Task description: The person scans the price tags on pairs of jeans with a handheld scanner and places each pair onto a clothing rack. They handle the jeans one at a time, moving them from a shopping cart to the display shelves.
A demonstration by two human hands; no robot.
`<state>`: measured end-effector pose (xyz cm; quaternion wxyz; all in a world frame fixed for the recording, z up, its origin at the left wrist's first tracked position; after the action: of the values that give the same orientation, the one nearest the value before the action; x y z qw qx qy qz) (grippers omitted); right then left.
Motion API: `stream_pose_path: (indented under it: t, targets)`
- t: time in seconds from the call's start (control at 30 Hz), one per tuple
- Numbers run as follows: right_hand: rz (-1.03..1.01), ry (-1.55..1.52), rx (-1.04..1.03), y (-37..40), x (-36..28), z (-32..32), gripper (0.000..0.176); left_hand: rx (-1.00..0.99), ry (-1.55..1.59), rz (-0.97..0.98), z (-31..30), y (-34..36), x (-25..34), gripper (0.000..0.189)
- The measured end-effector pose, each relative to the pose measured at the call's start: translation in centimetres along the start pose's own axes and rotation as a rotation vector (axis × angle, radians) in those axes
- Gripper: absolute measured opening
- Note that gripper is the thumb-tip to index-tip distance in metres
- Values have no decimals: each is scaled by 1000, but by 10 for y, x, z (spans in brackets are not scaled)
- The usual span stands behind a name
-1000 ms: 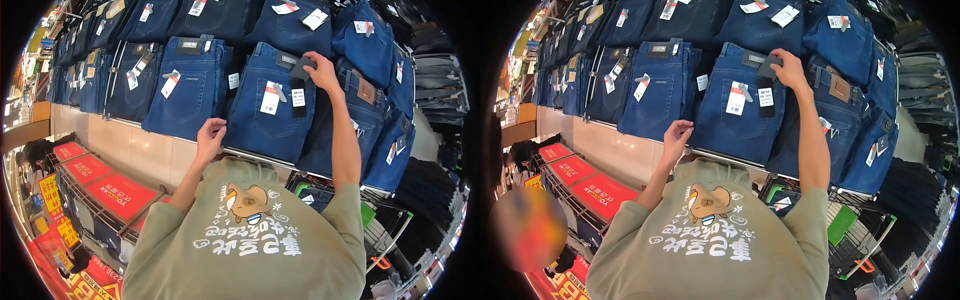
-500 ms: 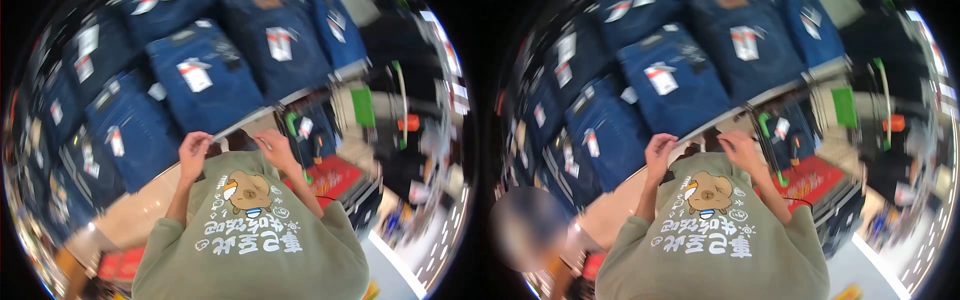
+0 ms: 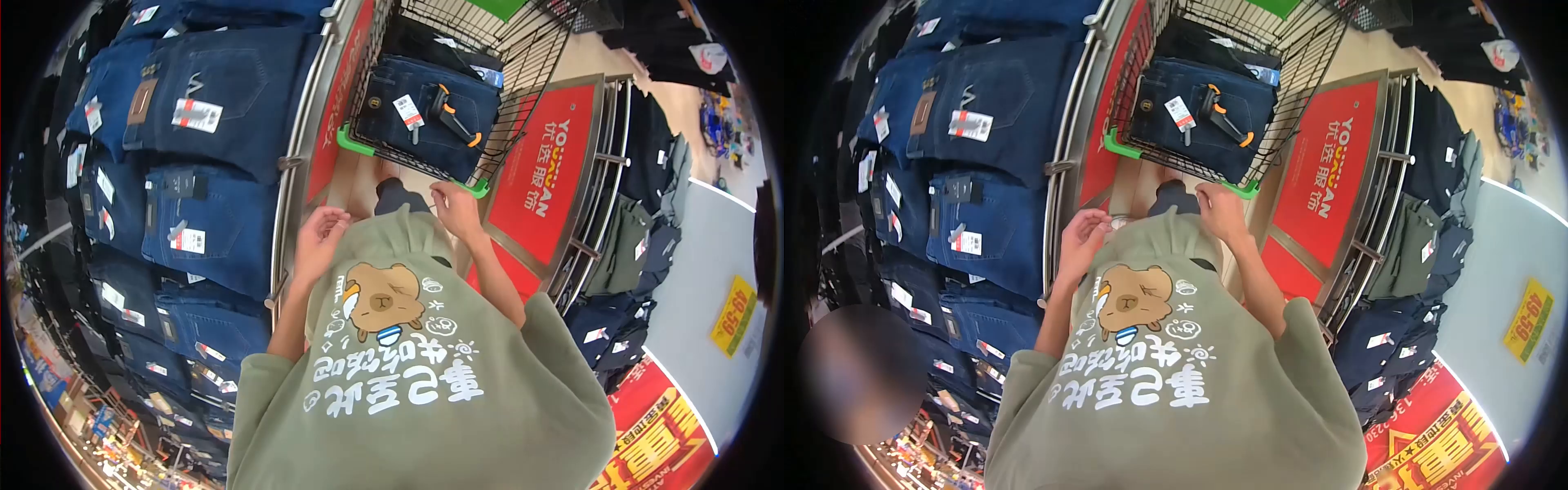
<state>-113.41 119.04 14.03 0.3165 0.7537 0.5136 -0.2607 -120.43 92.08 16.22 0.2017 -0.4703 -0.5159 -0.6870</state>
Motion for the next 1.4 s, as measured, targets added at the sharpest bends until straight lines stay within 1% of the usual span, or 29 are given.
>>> stream_pose_path:
  t: [0.03, 0.07, 0.1, 0.17, 0.2, 0.27, 0.3, 0.37, 0.4, 0.43, 0.47, 0.5, 0.57, 0.6, 0.63, 0.67, 0.7, 0.77, 0.83, 0.87, 0.9, 0.97, 1.0, 1.03, 1.1, 1.17, 1.23, 1.37, 1.4]
  targets:
    - [38, -18, 64, -4, 13, -9, 16, -23, -51, -35, 12, -8, 2, 18]
    - [66, -74, 112, -12, 24, -15, 15, -51, -74, -19, 24, -19, 1, 21]
    - [75, -94, 102, -25, 34, -22, 15, -44, -91, -34, 34, -29, 4, 21]
    - [152, 73, 64, -48, 51, -32, 20, -96, -358, 27, 58, -48, 20, 24]
    - [162, 54, 61, -61, 59, -33, 20, -98, -376, 16, 68, -59, 26, 24]
    - [-7, 248, 226, -89, 63, -47, 29, -227, -420, -25, 95, -79, 33, 25]
    - [-1, 235, 226, -105, 71, -47, 29, -227, -432, -31, 102, -92, 34, 25]
    - [-23, 200, 253, -136, 84, -41, 39, -260, -1132, 419, 119, -114, 52, 25]
    - [-33, 186, 299, -149, 89, -39, 40, -264, -1145, 401, 112, -125, 37, 25]
    - [-48, 177, 353, -164, 90, -42, 42, -239, -1320, 578, 111, -137, 22, 25]
    - [-50, 224, 343, -174, 87, -44, 53, -213, -1485, 757, 112, -143, 13, 26]
    - [-48, 221, 332, -180, 83, -46, 53, -216, -1484, 744, 109, -147, 11, 26]
    - [226, 271, -21, -190, 100, -23, 62, -444, -1487, 617, 109, -153, -3, 26]
    - [241, 349, -138, -187, 110, -6, 59, -456, -1477, 611, 108, -152, -4, 26]
    - [249, 359, -148, -180, 123, 8, 59, -450, -1465, 593, 108, -151, -5, 24]
    - [111, 338, -71, -174, 125, 18, 54, -436, -1449, 570, 108, -149, -6, 22]
    - [-30, 312, 4, -173, 111, 15, 51, -429, -1431, 561, 110, -148, -7, 22]
    - [-81, 330, -64, -180, 103, 18, 52, -430, -1428, 530, 109, -145, -9, 21]
    - [-249, 365, -64, -193, 85, 22, 56, -423, -1426, 506, 109, -139, -12, 21]
    - [-335, 403, -1, -206, 75, 12, 55, -433, -1435, 508, 112, -138, -14, 21]
    - [-376, 472, 31, -218, 65, 2, 58, -421, -1440, 501, 112, -138, -15, 21]
    - [-407, 464, 19, -238, 88, 16, 59, -434, -1415, 487, 115, -132, -20, 22]
    - [-303, 425, -166, -239, 97, 26, 61, -412, -1416, 520, 115, -128, -18, 23]
    - [-306, 422, -171, -232, 94, 27, 61, -409, -1416, 514, 115, -124, -20, 23]
    - [-429, 476, -225, -209, 81, 24, 61, -419, -1415, 493, 118, -123, -25, 24]
    - [-448, 560, -158, -190, 84, 28, 59, -398, -1413, 496, 119, -119, -32, 24]
    - [-400, 603, -85, -181, 83, 29, 53, -407, -1414, 502, 120, -115, -35, 25]
    - [-351, 549, -113, -174, 82, 30, 51, -406, -1417, 504, 123, -109, -38, 25]
    - [-375, 575, -115, -173, 81, 31, 50, -407, -1422, 500, 122, -107, -38, 26]
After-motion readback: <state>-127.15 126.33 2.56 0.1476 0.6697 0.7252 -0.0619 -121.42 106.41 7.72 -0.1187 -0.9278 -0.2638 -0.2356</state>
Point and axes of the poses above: each hand's wrist, its own y-axis away from the middle knuckle, its own z-axis out of the palm, x = y × z, the point moved 7 cm from there along -y, towards the middle knuckle, and after that the axes turned 2 degrees about -y, right-handed, at the moved point
